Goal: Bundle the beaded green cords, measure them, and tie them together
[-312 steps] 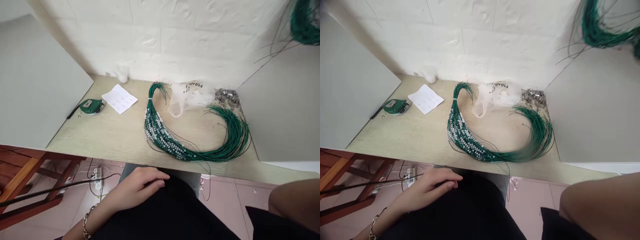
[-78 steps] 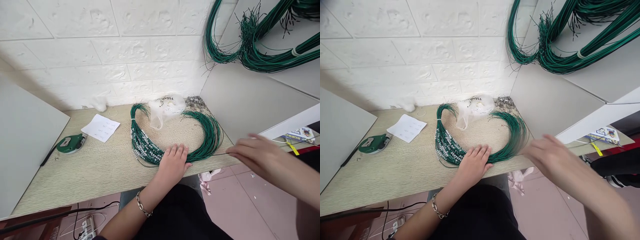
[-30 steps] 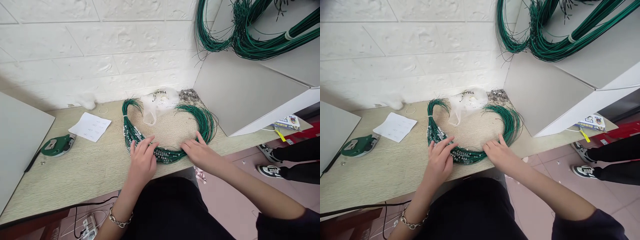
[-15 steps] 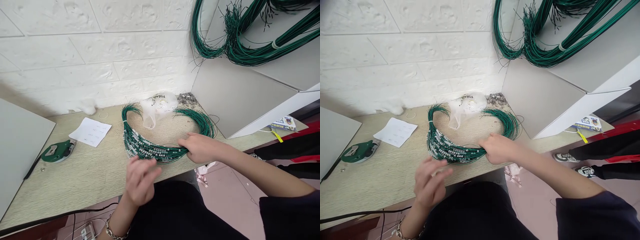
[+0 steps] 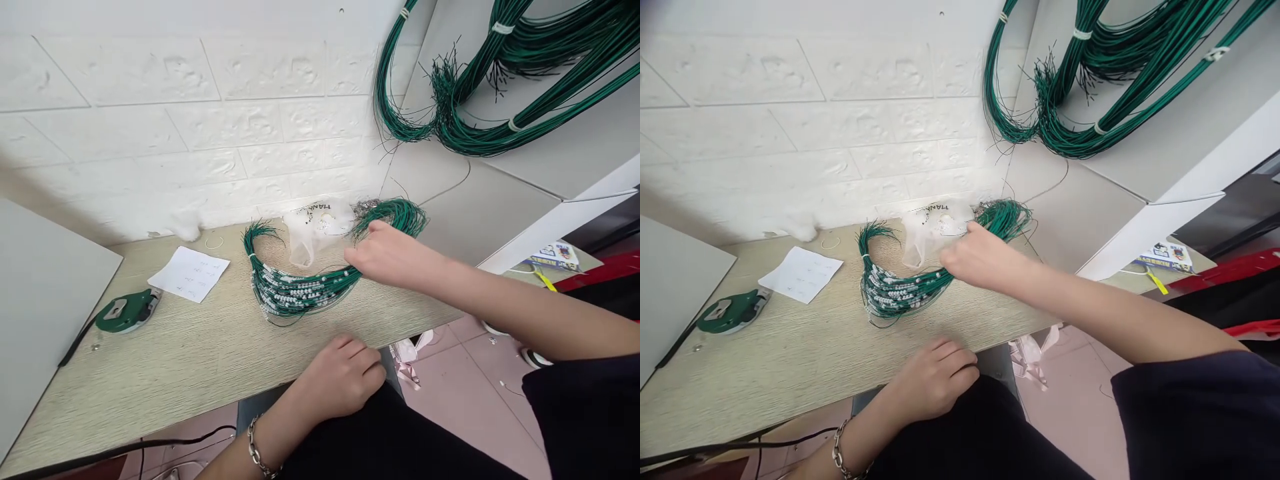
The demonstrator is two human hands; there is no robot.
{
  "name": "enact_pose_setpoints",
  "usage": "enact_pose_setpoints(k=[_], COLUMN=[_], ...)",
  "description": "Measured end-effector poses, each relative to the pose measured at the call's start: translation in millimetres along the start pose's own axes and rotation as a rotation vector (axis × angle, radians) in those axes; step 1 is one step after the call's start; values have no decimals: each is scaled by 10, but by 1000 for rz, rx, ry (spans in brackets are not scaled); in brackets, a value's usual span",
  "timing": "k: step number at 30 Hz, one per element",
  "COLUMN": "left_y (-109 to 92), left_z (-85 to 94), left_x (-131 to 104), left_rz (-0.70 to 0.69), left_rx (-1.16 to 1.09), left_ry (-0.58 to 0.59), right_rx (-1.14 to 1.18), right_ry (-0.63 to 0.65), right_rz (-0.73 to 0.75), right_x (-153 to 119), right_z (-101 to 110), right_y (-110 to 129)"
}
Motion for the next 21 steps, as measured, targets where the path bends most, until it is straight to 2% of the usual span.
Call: enact_pose_setpoints(k=[7, 9, 12, 14, 16, 19, 21], left_y=[54, 87, 170, 246, 331, 491, 597], left_z=[-8, 43, 161, 245, 327, 413, 379], left_x=[-35, -15, 35, 80, 136, 192, 170], left_rz=[70, 129, 268, 365, 426, 481, 547], left_rx=[-130, -206, -369, -522, -708, -921, -959], left_ry=[29, -4, -113, -199, -312, -548, -674], right_rx=[-45, -39, -7, -5, -37, -67, -46], right_ry=[-84, -119, -191, -222, -216, -188, -176], right_rz=[-60, -101, -150, -164, -164, -139, -124], right_x=[315, 419, 534, 562, 542, 427, 315], right_z=[91, 112, 194, 283, 387, 538, 595], right_y=[-510, -657, -768, -728, -588, -242, 21])
Point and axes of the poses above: each hand's wrist, its own x-axis towards the middle knuckle, its own z-axis out of the back of the hand, y = z × x, the point moved 5 cm from there along x, towards the middle knuckle, and after that the axes turned 14 degrees about -x, right-handed, at the moved point
